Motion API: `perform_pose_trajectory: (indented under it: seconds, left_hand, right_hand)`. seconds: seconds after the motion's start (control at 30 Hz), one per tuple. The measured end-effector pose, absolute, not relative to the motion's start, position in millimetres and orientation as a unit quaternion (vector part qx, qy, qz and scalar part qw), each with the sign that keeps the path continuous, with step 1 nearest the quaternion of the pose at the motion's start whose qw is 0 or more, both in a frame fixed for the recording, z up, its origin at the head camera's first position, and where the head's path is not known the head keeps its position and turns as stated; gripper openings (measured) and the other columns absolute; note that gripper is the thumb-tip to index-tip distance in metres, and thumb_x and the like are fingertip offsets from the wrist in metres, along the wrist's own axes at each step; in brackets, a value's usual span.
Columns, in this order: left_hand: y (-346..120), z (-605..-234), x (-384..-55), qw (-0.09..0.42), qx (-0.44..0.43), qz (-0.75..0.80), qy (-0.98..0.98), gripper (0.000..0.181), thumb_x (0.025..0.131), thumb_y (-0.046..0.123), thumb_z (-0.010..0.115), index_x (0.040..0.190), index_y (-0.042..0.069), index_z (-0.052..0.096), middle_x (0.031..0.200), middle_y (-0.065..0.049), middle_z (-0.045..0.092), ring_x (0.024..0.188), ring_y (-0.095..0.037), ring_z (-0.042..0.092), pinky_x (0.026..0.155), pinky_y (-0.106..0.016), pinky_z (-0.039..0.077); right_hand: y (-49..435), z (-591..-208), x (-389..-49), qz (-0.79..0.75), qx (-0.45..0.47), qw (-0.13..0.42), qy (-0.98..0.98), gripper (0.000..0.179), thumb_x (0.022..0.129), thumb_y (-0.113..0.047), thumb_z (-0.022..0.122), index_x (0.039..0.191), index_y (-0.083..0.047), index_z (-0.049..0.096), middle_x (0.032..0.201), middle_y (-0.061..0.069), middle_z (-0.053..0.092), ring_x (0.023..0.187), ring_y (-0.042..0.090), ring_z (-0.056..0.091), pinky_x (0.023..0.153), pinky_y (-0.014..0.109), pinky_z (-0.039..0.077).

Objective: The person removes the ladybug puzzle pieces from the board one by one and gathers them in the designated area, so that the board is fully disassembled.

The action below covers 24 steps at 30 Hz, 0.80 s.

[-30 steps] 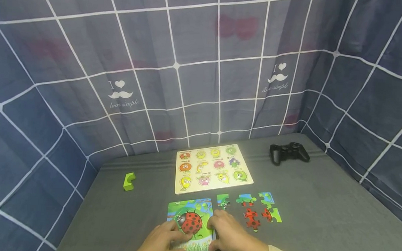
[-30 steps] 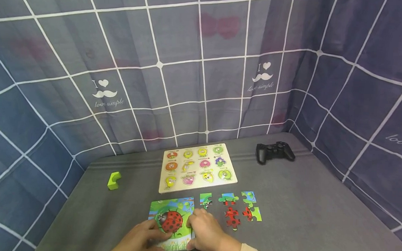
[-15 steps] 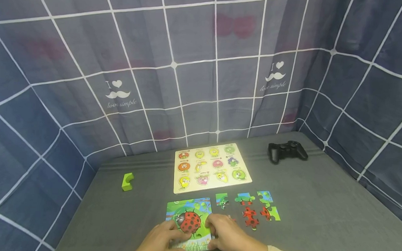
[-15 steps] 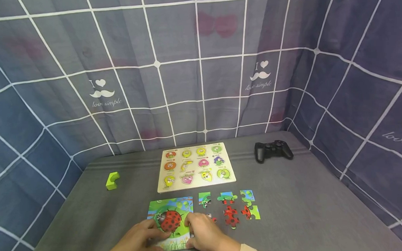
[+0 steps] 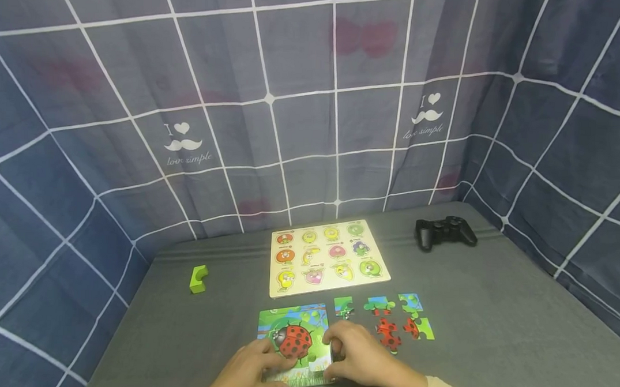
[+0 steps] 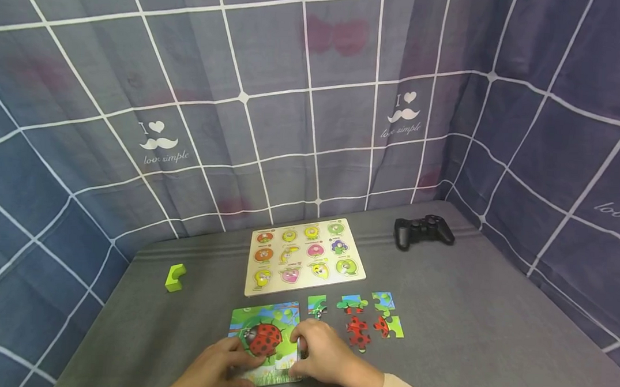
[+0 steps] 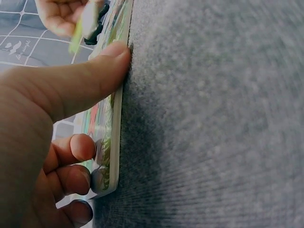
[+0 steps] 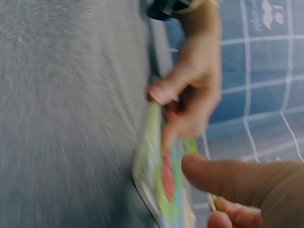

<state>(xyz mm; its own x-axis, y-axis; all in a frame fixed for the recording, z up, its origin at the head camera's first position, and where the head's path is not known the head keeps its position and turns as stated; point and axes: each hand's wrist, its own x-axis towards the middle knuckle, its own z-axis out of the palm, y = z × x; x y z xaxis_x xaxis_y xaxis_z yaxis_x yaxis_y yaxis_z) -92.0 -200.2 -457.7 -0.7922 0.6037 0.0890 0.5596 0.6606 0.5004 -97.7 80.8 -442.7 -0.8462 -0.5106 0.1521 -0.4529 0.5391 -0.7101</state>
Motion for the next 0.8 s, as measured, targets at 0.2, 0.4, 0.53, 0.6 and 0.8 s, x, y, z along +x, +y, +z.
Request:
perform_pose_trajectory:
  seconds: [0.2,0.4,0.53,0.6,0.8]
  left_hand:
    - [-200,-459,-93,0.064,0.309,0.275,0.908,0.047,0.079,0.056,0.072,0.118,0.031,0.072,0.086,0.018,0.048,0.075,0.006,0.035,0.062,-0.016,0.031]
    - [-199,-461,-94,0.048,0.317,0.280,0.905,0.047,0.078,0.056,0.072,0.118,0.030,0.072,0.089,0.018,0.051,0.079,0.006,0.039,0.064,-0.016,0.033]
    - [-199,-458,-94,0.036,0.316,0.281,0.905,0.047,0.075,0.055,0.075,0.115,0.029,0.073,0.089,0.016,0.051,0.079,0.006,0.039,0.065,-0.016,0.034]
    - [-200,-457,-94,0.033,0.313,0.284,0.906,0.047,0.074,0.053,0.076,0.114,0.028,0.074,0.088,0.016,0.051,0.078,0.005,0.038,0.064,-0.017,0.034]
    - [-199,-457,-95,0.049,0.307,0.285,0.907,0.047,0.074,0.054,0.076,0.114,0.028,0.074,0.088,0.015,0.051,0.077,0.005,0.036,0.064,-0.017,0.033]
  right_hand:
    - [139,-444,-93,-0.413,-0.270,-0.003,0.870,0.040,0.070,-0.031,0.087,0.100,-0.015,0.064,0.082,-0.009,0.050,0.076,-0.003,0.044,0.064,0.019,0.043]
    - [213,-454,-77,-0.401,-0.219,-0.056,0.888,0.039,0.070,-0.027,0.088,0.099,-0.018,0.065,0.082,-0.011,0.048,0.073,-0.004,0.045,0.061,0.019,0.040]
    - [255,-463,-67,-0.389,-0.214,-0.087,0.892,0.038,0.071,-0.022,0.087,0.101,-0.018,0.065,0.083,-0.011,0.048,0.072,-0.001,0.044,0.059,0.018,0.036]
    - [268,-468,-64,-0.374,-0.227,-0.108,0.893,0.039,0.070,-0.021,0.087,0.102,-0.020,0.064,0.083,-0.012,0.047,0.073,0.000,0.043,0.059,0.018,0.033]
    - [283,-481,-56,-0.355,-0.260,-0.149,0.886,0.043,0.067,-0.018,0.089,0.103,-0.022,0.065,0.082,-0.013,0.048,0.074,0.000,0.044,0.061,0.016,0.031]
